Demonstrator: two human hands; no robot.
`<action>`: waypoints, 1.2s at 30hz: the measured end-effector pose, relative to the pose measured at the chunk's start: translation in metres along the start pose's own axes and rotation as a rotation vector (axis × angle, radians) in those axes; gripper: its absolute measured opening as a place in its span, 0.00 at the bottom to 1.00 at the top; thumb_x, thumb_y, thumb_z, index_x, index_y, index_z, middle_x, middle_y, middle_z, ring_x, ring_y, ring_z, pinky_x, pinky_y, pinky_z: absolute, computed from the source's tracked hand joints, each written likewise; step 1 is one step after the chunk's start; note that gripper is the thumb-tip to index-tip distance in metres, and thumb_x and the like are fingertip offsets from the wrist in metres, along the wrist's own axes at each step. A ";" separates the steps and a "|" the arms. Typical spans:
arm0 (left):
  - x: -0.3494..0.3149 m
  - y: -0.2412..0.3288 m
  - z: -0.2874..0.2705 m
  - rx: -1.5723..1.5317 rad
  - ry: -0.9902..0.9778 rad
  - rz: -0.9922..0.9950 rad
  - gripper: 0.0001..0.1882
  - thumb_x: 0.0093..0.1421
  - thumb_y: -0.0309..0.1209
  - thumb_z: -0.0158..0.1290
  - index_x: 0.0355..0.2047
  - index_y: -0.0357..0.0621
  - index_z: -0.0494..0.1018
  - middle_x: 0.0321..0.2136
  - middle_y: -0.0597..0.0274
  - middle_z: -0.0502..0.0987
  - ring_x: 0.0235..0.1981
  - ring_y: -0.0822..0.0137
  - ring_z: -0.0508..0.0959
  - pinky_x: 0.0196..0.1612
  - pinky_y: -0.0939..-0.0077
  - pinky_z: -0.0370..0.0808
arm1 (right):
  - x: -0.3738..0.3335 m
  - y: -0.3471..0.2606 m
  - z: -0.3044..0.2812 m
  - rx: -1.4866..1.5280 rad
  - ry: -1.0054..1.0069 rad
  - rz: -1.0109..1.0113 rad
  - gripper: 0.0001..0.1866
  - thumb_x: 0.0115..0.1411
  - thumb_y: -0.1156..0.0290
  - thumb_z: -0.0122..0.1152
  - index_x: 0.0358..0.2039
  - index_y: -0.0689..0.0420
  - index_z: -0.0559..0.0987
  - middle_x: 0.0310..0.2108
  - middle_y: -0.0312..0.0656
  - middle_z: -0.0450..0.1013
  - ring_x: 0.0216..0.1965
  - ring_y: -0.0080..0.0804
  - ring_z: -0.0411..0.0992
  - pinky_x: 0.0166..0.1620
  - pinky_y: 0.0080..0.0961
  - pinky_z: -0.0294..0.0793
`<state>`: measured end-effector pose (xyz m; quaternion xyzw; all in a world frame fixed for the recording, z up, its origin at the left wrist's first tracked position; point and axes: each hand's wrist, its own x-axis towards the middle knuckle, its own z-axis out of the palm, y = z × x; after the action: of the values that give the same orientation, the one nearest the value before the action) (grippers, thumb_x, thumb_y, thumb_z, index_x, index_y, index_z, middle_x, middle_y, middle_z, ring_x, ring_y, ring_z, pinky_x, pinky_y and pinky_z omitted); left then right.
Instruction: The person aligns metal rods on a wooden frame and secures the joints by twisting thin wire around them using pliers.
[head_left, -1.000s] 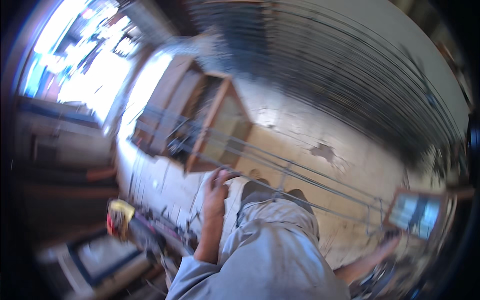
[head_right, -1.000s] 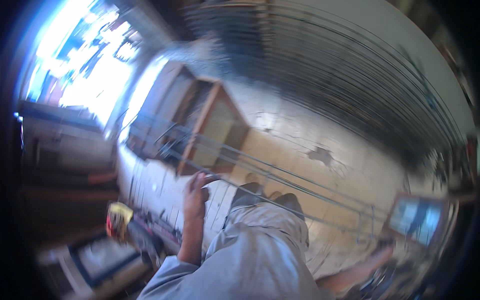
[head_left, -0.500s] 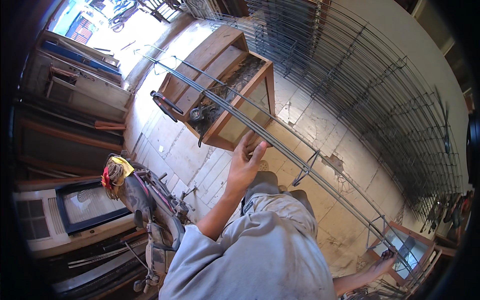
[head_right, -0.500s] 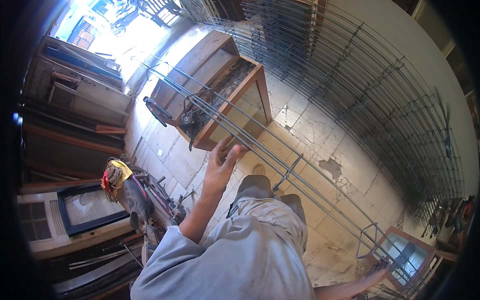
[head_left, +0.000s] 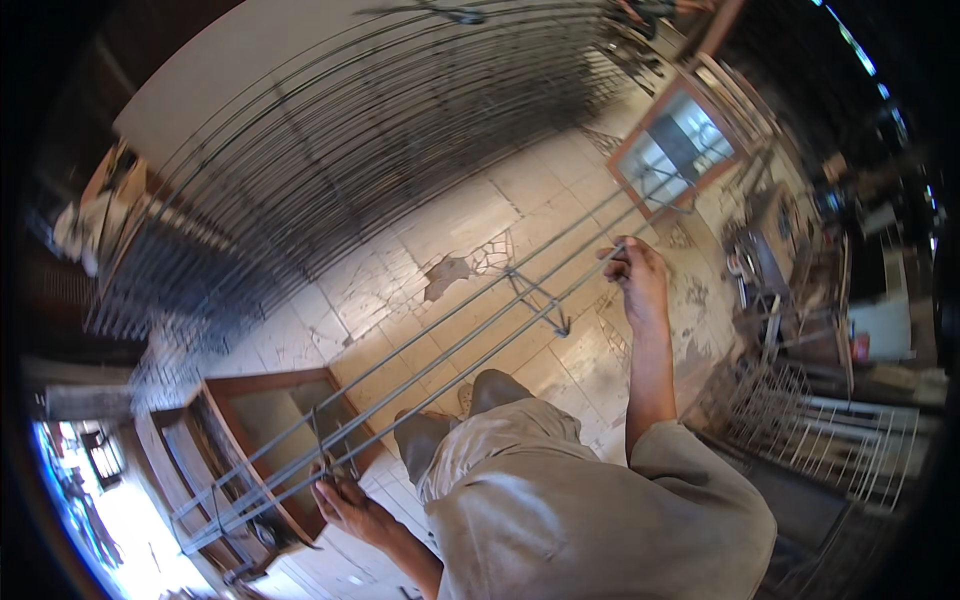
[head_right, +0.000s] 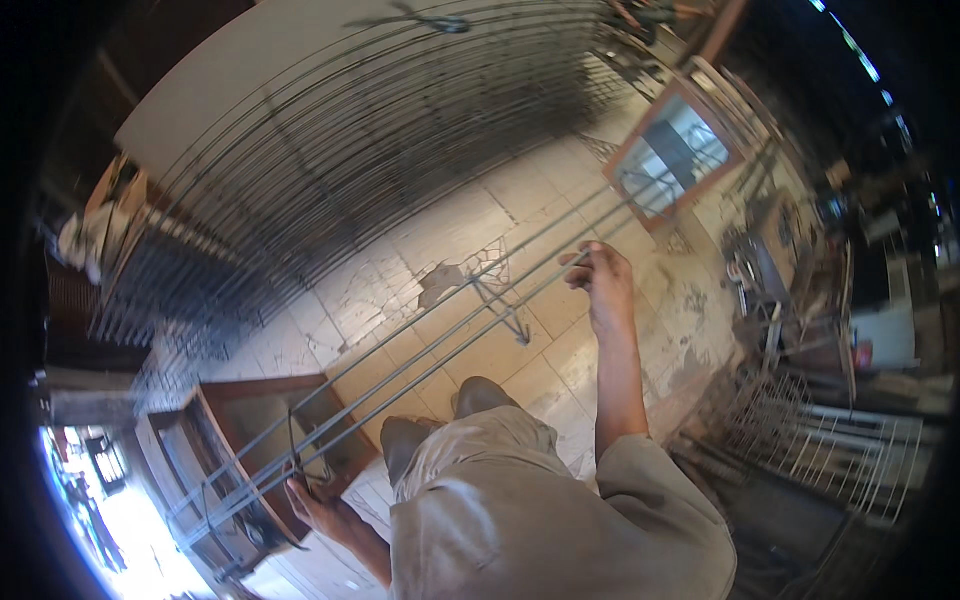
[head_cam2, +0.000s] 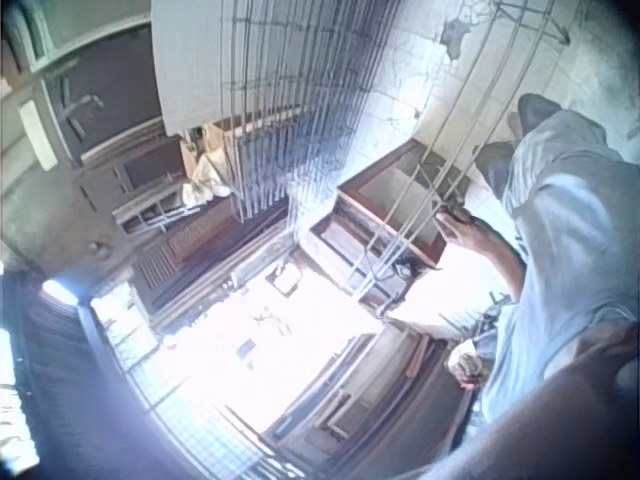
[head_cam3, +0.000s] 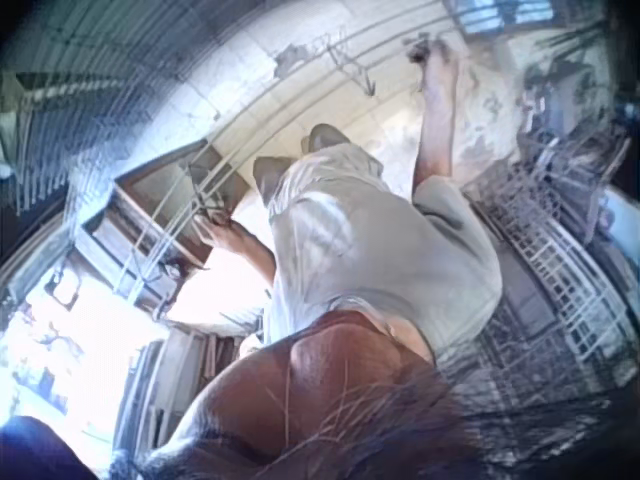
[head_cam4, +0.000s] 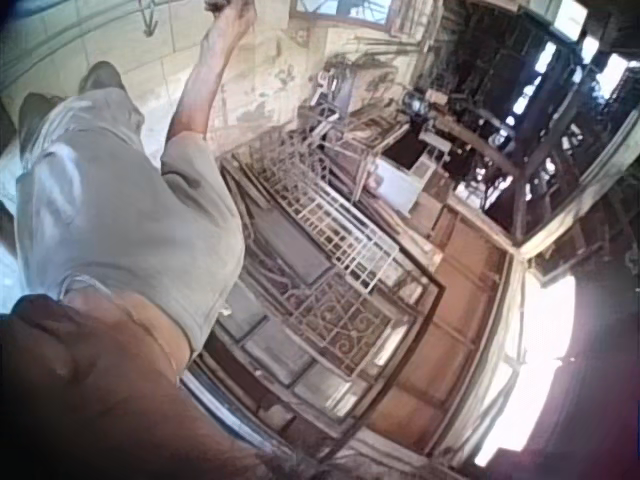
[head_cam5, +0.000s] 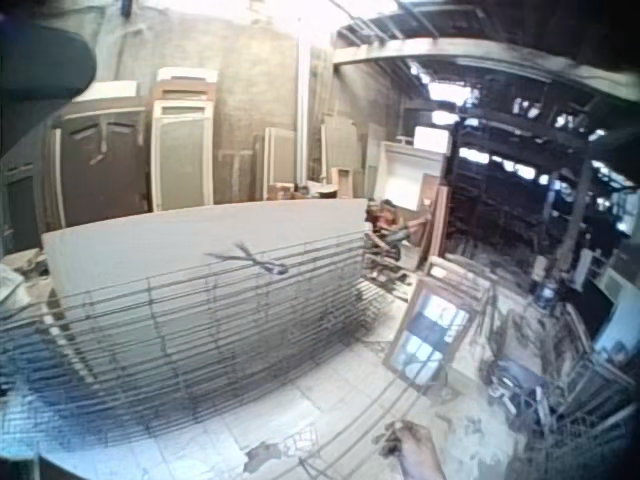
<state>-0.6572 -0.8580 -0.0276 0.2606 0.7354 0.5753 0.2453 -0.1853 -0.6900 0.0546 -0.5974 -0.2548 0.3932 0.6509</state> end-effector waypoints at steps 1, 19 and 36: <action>0.002 0.003 0.002 -0.004 0.011 -0.004 0.20 0.69 0.31 0.47 0.61 0.46 0.64 0.54 0.49 0.67 0.52 0.59 0.71 0.47 0.69 0.73 | 0.005 -0.001 -0.006 -0.013 0.001 -0.004 0.14 0.68 0.61 0.51 0.40 0.60 0.74 0.29 0.48 0.78 0.21 0.20 0.71 0.26 0.15 0.70; 0.002 0.043 -0.001 0.080 0.077 -0.110 0.17 0.63 0.34 0.56 0.50 0.42 0.71 0.29 0.66 0.79 0.16 0.86 0.57 0.18 0.89 0.51 | 0.094 -0.037 -0.154 -0.820 0.541 -0.348 0.18 0.69 0.56 0.51 0.44 0.59 0.76 0.30 0.37 0.76 0.30 0.26 0.70 0.34 0.23 0.67; 0.007 0.107 0.028 0.626 -0.022 -0.135 0.21 0.62 0.38 0.53 0.50 0.35 0.71 0.34 0.54 0.78 0.25 0.71 0.68 0.28 0.80 0.64 | 0.235 -0.003 -0.136 -0.148 0.822 -0.256 0.19 0.69 0.69 0.47 0.57 0.61 0.72 0.17 0.35 0.67 0.14 0.19 0.61 0.18 0.20 0.59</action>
<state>-0.6328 -0.8118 0.0700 0.2802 0.8897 0.3008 0.1988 0.0561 -0.5768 0.0036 -0.7129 -0.0742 0.0197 0.6970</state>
